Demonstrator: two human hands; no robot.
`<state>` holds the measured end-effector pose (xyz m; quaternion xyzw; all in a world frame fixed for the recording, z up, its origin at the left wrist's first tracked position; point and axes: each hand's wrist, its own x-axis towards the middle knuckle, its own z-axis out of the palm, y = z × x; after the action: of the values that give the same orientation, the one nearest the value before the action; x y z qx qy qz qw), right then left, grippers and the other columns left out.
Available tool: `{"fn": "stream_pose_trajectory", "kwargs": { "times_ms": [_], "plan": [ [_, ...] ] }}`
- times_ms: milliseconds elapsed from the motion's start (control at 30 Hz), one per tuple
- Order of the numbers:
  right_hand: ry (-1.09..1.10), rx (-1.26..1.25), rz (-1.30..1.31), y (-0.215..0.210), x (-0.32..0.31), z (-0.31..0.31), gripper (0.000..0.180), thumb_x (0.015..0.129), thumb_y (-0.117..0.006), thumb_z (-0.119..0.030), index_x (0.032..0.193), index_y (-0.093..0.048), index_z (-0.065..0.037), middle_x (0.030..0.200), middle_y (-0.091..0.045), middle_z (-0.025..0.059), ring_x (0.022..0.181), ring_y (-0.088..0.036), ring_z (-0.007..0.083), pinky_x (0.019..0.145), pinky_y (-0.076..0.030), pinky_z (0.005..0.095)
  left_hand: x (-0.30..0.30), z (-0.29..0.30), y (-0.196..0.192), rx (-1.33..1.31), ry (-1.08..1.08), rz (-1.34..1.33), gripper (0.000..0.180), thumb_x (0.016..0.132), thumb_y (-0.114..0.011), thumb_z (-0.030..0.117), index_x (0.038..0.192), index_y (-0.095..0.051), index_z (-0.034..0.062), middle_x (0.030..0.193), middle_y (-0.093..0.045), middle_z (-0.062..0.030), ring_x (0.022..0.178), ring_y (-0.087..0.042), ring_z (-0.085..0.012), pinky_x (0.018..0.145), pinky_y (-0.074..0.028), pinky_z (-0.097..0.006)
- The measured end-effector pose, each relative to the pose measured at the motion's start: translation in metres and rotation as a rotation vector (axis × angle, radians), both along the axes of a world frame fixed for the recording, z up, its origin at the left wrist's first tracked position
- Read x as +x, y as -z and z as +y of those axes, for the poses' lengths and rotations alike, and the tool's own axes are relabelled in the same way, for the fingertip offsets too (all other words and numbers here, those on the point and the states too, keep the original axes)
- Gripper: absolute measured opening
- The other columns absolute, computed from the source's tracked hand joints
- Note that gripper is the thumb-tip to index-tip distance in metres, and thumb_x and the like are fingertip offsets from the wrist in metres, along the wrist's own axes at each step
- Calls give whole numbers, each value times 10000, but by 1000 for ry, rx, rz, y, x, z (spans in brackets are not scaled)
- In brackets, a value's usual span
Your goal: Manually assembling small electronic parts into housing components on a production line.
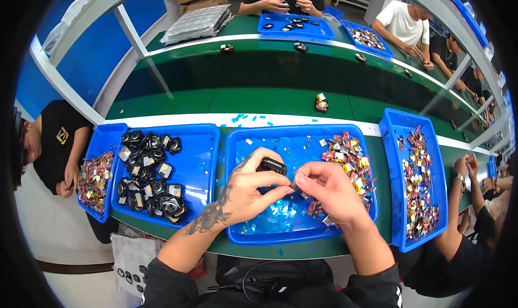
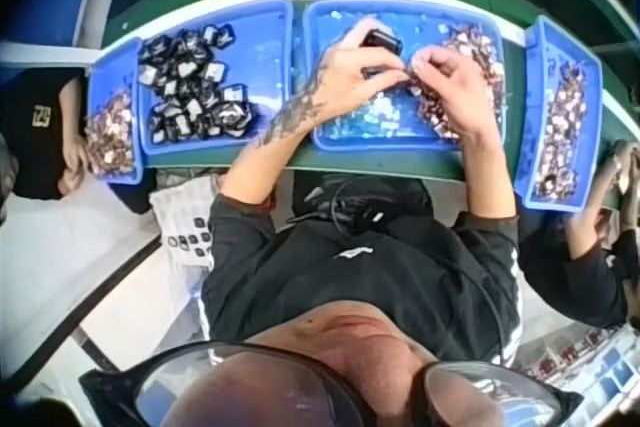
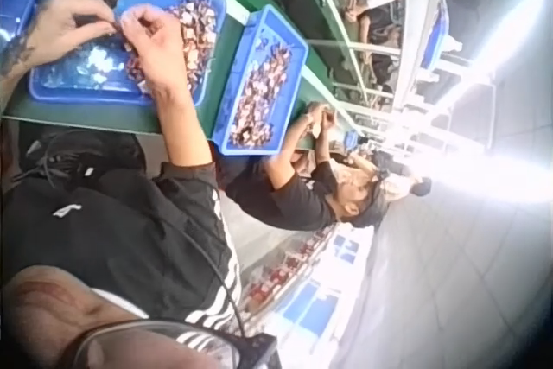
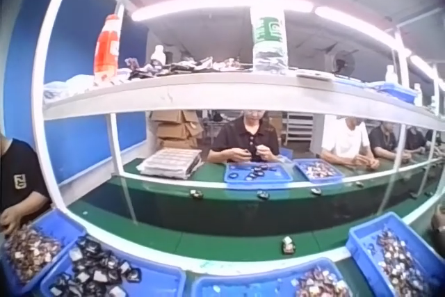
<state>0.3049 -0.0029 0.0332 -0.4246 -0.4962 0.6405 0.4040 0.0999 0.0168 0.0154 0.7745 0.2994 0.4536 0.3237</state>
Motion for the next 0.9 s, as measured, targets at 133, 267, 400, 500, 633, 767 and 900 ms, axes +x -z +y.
{"fn": "stream_pose_trajectory", "kwargs": {
  "times_ms": [133, 267, 400, 500, 633, 767, 900],
  "plan": [
    [216, 344, -722, 8, -10, 10, 95, 916, -587, -36, 1007, -591, -7, 811, -607, 56, 724, -579, 123, 614, -465, 263, 3, -2, -1, -130, 10, -11, 173, 757, -800, 160, 863, -713, 54, 1014, -577, -142, 871, -620, -296, 747, -502, -363],
    [160, 500, -690, -6, -15, 2, 252, 865, -628, 13, 1117, -617, 9, 1021, -593, 117, 791, -605, 152, 676, -517, 282, 1, 0, 5, -383, -125, -117, 146, 781, -785, 125, 904, -746, 58, 985, -572, -100, 671, -553, -101, 584, -471, -236],
    [237, 325, -208, -1, -23, -9, 109, 860, -662, -3, 969, -656, 2, 974, -606, 59, 827, -598, 105, 685, -509, 236, 4, 0, 3, -424, -124, -154, 139, 794, -780, 116, 885, -735, 22, 938, -546, -63, 657, -521, -78, 572, -438, -220],
    [291, 465, -282, 6, -26, -6, 76, 872, -648, 11, 947, -636, 9, 949, -603, 50, 824, -596, 96, 695, -506, 220, 0, 0, 4, -378, -47, -84, 153, 863, -702, 84, 1007, -723, 38, 990, -563, -72, 766, -587, -101, 658, -494, -222],
    [443, 453, -183, -2, -26, -9, 115, 883, -635, 16, 998, -640, 17, 891, -637, 47, 792, -608, 98, 692, -503, 224, 3, 0, -1, -616, 51, -363, 315, 931, -573, 6, 1241, -622, 34, 1147, -594, -107, 1014, -624, -169, 853, -526, -280],
    [291, 538, -396, -9, -30, -10, 150, 849, -664, 15, 999, -666, 17, 897, -665, 82, 771, -629, 125, 661, -495, 230, 3, -1, -2, -704, 198, -578, 468, 959, -479, -46, 1419, -404, 2, 1290, -550, -153, 1175, -568, -210, 974, -494, -335],
    [396, 488, -497, -19, -44, -6, 130, 811, -702, 2, 941, -691, 0, 816, -692, 89, 702, -634, 129, 588, -474, 248, 3, 0, 2, -709, 210, -503, 436, 956, -485, -48, 1387, -421, -34, 1297, -558, -167, 1213, -549, -219, 1010, -475, -345]
  ]
}}
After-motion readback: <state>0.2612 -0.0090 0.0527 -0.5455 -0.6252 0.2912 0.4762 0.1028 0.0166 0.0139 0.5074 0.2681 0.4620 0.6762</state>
